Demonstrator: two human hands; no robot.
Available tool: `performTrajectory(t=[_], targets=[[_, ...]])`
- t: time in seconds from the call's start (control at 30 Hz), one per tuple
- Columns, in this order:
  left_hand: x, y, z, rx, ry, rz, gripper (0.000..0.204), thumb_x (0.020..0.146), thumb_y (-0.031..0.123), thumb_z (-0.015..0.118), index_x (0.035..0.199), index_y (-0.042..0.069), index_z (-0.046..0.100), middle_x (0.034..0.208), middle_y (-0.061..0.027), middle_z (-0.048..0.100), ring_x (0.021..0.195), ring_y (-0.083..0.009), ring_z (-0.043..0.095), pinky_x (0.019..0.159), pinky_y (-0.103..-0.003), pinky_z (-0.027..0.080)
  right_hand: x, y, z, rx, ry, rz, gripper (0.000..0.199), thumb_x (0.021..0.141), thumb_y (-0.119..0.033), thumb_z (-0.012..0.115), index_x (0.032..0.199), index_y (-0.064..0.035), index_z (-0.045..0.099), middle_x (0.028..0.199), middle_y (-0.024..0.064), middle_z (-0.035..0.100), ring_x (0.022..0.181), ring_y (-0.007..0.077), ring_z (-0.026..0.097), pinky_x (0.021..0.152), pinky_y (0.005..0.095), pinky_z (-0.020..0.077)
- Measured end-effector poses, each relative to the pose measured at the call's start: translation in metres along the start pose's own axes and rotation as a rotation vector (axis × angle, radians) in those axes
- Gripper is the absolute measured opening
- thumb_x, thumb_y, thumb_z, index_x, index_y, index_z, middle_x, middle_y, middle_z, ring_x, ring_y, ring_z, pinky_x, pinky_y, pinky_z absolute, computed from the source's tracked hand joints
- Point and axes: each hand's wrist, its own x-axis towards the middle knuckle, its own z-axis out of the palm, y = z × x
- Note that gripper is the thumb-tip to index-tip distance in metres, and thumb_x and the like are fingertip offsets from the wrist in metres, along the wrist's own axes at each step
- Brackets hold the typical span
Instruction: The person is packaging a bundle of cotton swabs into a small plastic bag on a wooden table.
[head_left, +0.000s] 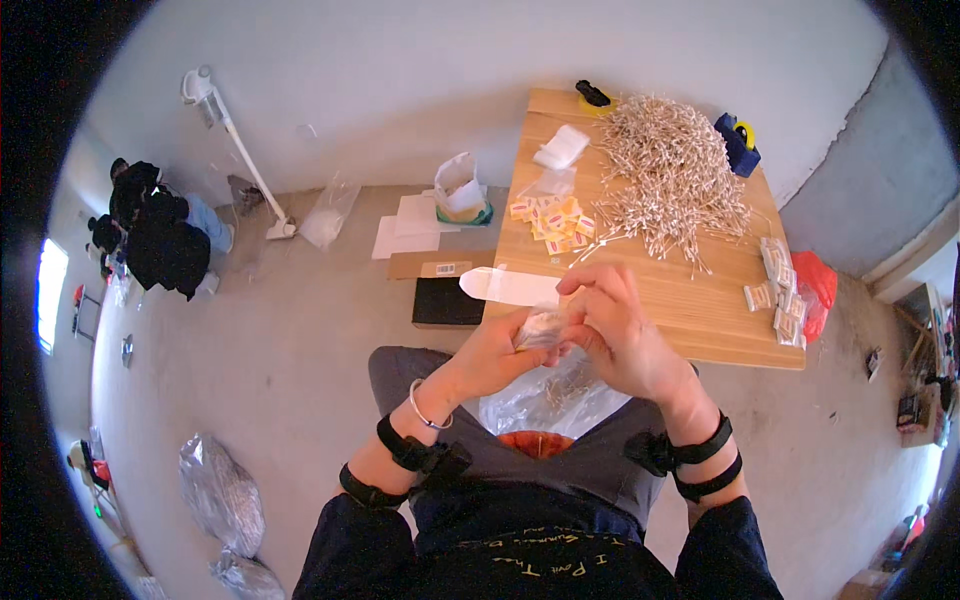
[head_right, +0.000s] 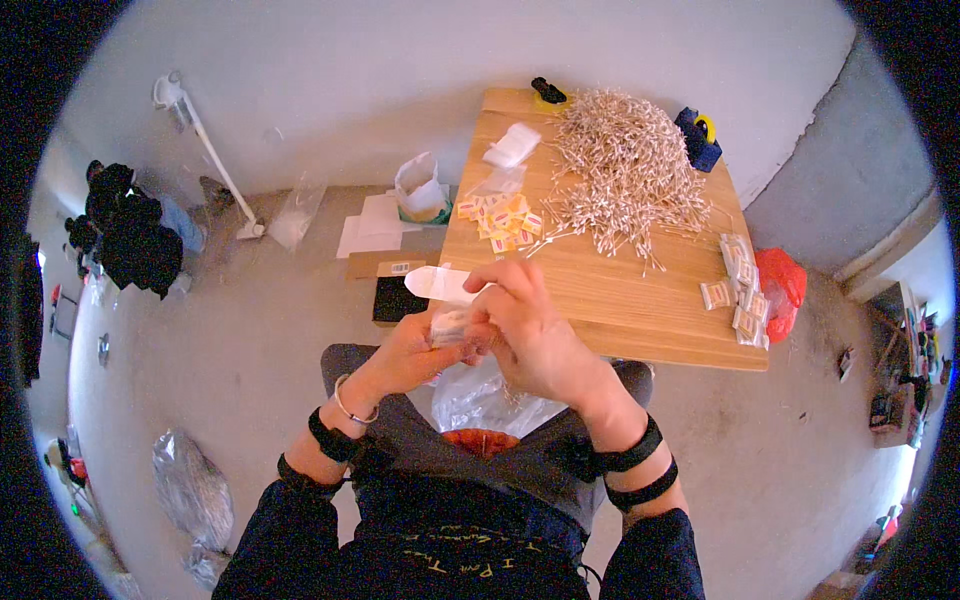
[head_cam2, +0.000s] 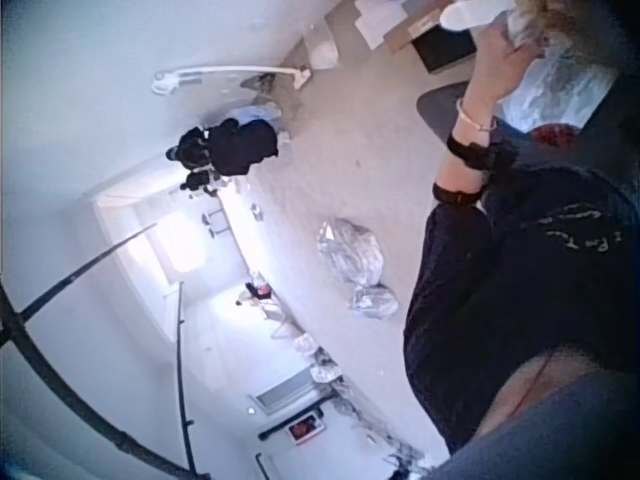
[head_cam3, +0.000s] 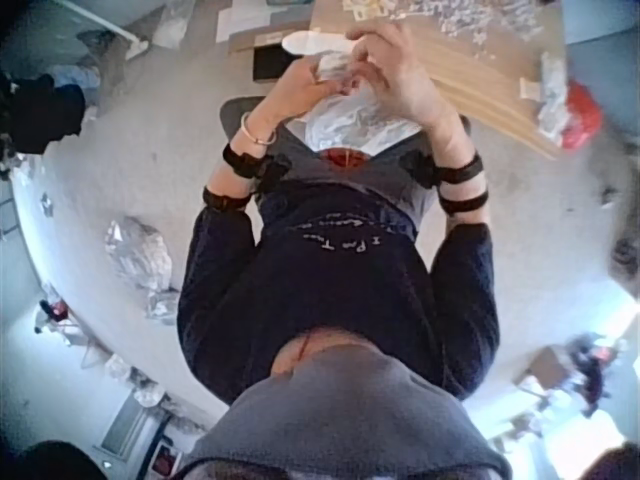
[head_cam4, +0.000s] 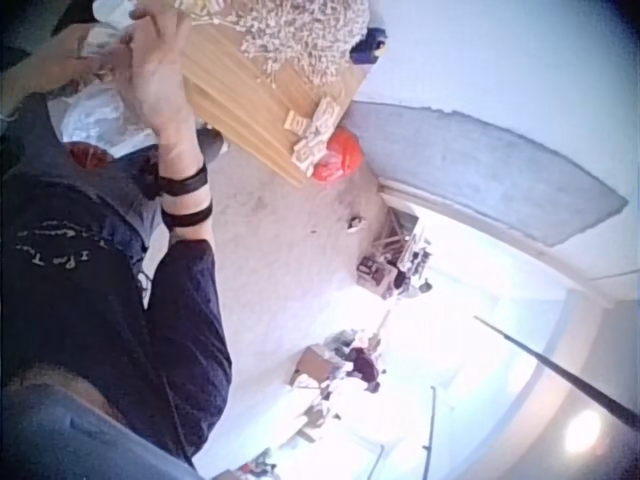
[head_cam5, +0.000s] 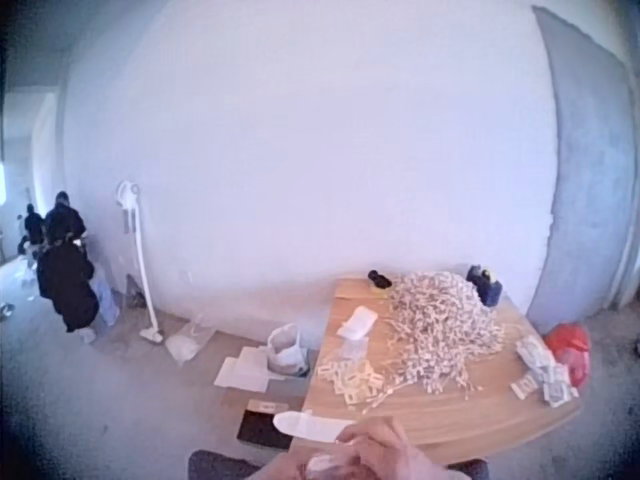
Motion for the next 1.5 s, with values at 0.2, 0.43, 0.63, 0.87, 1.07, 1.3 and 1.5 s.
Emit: performTrajectory(t=[0.2,0.43,0.63,0.87,1.07,1.3,1.5], targets=[[0.002,-0.012,-0.001,0.022,-0.084,-0.031,0.028,0.09,0.01,0.061,0.117,0.001,0.058,0.102,-0.0064,0.066,0.093,-0.0122,0.062,0.084,-0.028,0.051,-0.009,0.016,-0.007,0.162,0.066,0.113,0.014,0.082,-0.008,0.069,0.089,-0.0033,0.057,0.113,0.014,0.054,0.106,0.0304,0.051,0.09,0.037,0.0433],[0.003,-0.015,-0.002,-0.045,-0.066,0.099,0.027,0.092,0.018,0.063,0.115,0.004,0.063,0.1,-0.0054,0.071,0.089,-0.0132,0.068,0.065,-0.023,0.052,-0.011,0.012,-0.004,0.45,-0.044,0.393,0.02,0.084,-0.005,0.07,0.103,0.0,0.064,0.098,0.0066,0.062,0.089,0.0142,0.059,0.08,0.0281,0.0481],[0.002,-0.015,0.001,-0.113,-0.074,0.033,0.026,0.092,0.015,0.063,0.113,0.001,0.062,0.101,-0.0087,0.07,0.087,-0.0168,0.069,0.066,-0.025,0.055,-0.013,0.022,0.005,0.454,0.049,0.385,0.002,0.086,-0.001,0.067,0.086,-0.0004,0.066,0.083,0.0038,0.063,0.077,0.0104,0.057,0.069,0.0243,0.0465],[0.004,-0.005,-0.006,-0.23,-0.156,-0.091,0.031,0.091,0.008,0.062,0.12,-0.001,0.054,0.104,-0.0126,0.066,0.094,-0.0211,0.067,0.077,-0.036,0.06,-0.008,0.023,0.007,0.431,0.078,0.442,0.008,0.089,-0.008,0.065,0.091,0.0,0.066,0.08,0.0047,0.065,0.073,0.0099,0.058,0.065,0.0266,0.0483],[0.003,-0.006,-0.007,-0.298,-0.179,-0.069,0.031,0.092,0.009,0.062,0.12,-0.001,0.053,0.103,-0.0125,0.065,0.093,-0.0216,0.067,0.076,-0.035,0.06,-0.004,0.018,0.007,0.704,0.093,0.546,0.012,0.092,-0.01,0.063,0.096,0.0013,0.067,0.085,0.0002,0.066,0.074,0.0066,0.057,0.067,0.0251,0.0495],[0.008,-0.005,0.002,-0.244,-0.061,-0.064,0.031,0.092,0.009,0.06,0.121,0.0,0.052,0.102,-0.0105,0.065,0.093,-0.0206,0.067,0.074,-0.035,0.06,-0.006,0.028,0.013,0.517,0.052,0.473,0.012,0.091,-0.008,0.064,0.096,0.0018,0.068,0.086,0.0035,0.067,0.075,0.0064,0.058,0.068,0.0228,0.0504],[0.009,0.003,0.004,-0.252,0.023,-0.063,0.034,0.092,0.008,0.06,0.124,0.001,0.05,0.104,-0.0094,0.064,0.092,-0.0198,0.067,0.075,-0.036,0.06,-0.005,0.019,0.02,0.791,0.216,0.529,0.017,0.087,-0.001,0.067,0.103,0.0025,0.062,0.085,0.001,0.064,0.077,0.0058,0.057,0.07,0.0211,0.0485]])
